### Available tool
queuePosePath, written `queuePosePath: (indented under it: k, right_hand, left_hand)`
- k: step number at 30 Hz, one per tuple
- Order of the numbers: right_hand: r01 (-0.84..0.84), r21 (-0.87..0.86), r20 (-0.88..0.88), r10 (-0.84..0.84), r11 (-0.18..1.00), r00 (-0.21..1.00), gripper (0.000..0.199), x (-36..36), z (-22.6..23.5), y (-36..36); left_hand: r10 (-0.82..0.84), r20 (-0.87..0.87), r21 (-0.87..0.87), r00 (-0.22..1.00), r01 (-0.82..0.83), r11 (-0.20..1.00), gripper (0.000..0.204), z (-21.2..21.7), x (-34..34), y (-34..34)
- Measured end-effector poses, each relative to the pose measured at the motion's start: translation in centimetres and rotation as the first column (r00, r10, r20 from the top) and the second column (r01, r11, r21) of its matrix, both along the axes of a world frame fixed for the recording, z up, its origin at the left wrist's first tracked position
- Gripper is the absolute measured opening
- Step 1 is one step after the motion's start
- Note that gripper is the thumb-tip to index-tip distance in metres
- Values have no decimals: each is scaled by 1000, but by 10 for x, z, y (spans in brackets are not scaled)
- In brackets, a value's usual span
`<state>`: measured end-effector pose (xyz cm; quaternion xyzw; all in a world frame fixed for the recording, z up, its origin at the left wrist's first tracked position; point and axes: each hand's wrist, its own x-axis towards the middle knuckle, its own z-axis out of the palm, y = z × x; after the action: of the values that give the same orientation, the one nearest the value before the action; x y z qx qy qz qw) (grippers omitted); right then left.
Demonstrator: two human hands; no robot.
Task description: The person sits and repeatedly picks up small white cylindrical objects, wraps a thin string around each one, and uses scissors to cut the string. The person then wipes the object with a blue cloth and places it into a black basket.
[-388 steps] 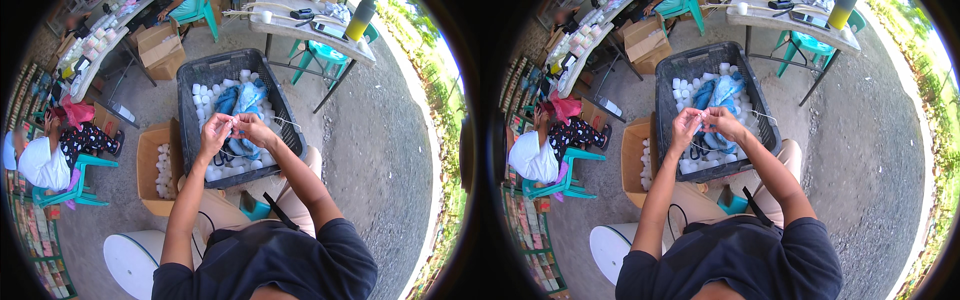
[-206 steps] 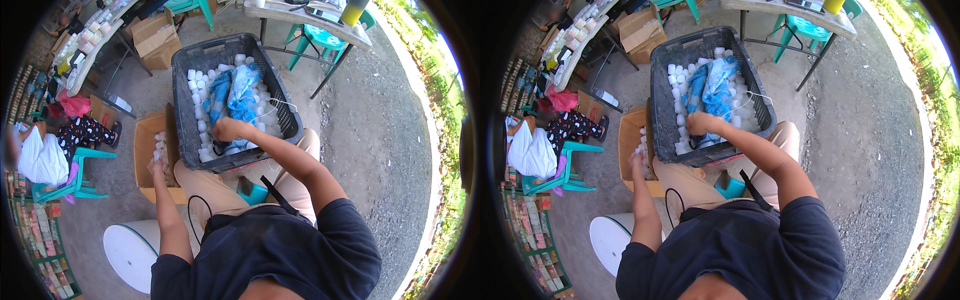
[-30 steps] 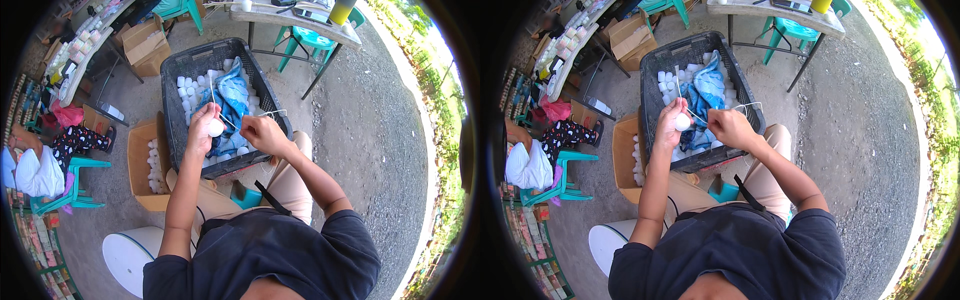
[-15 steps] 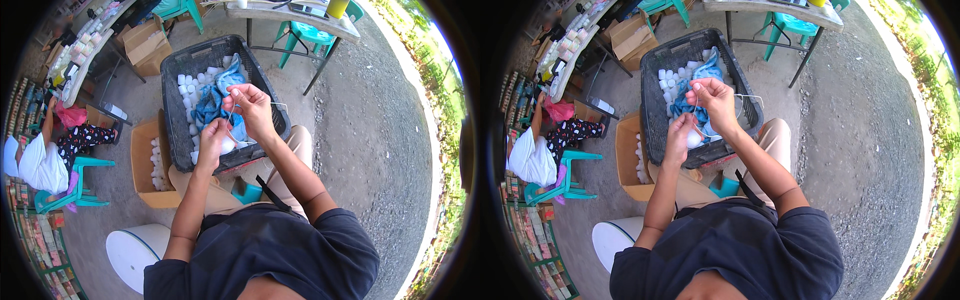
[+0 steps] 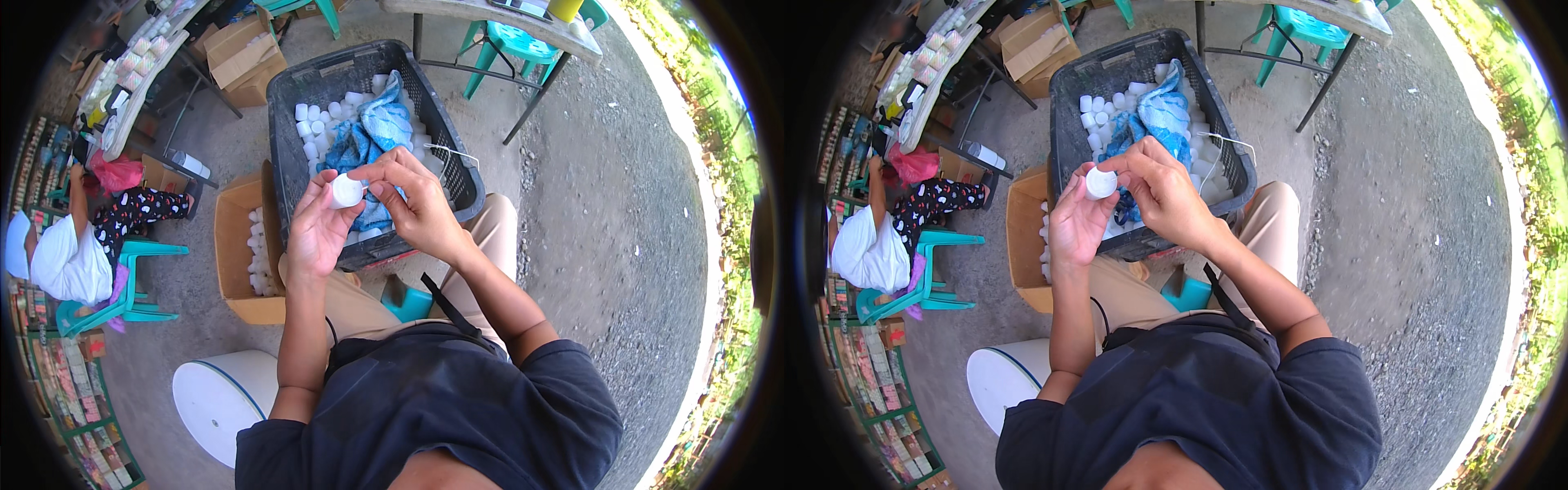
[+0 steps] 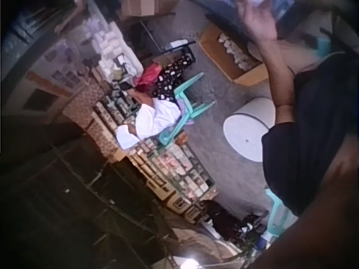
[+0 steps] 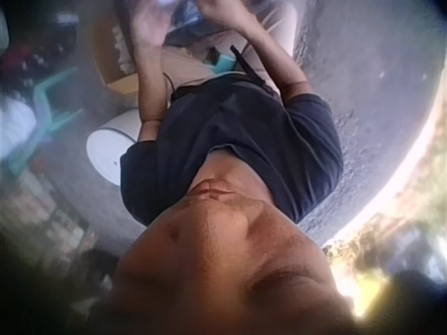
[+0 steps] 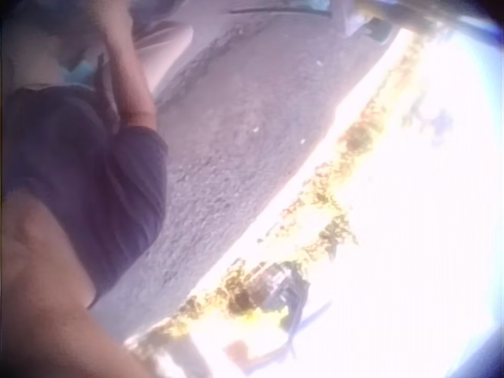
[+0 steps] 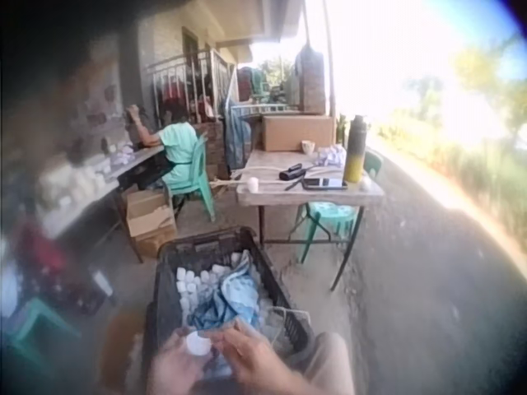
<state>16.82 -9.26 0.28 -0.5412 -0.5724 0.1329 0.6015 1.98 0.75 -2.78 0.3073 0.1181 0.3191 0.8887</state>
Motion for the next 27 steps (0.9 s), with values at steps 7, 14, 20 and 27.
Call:
queuePosePath:
  k: [7, 14, 20, 27]
  right_hand:
    - [37, 25, -5, -37, 999, 999, 23, 0, 2, 1]
    - [34, 47, 26, -35, 998, 999, 20, 0, -3, 2]
    - [31, 58, 72, -35, 998, 997, 19, 1, -5, 3]
    - [10, 87, 97, -18, 996, 995, 22, -1, -11, 7]
  left_hand:
    - [51, -75, 88, 996, -44, 995, 25, 8, 1, -6]
    - [82, -89, 109, 993, -72, 991, 25, 7, 2, -9]
    - [94, -101, 159, 990, -78, 984, 26, 5, 2, -8]
    - [131, -131, 246, 983, -96, 964, 29, 3, 3, -9]
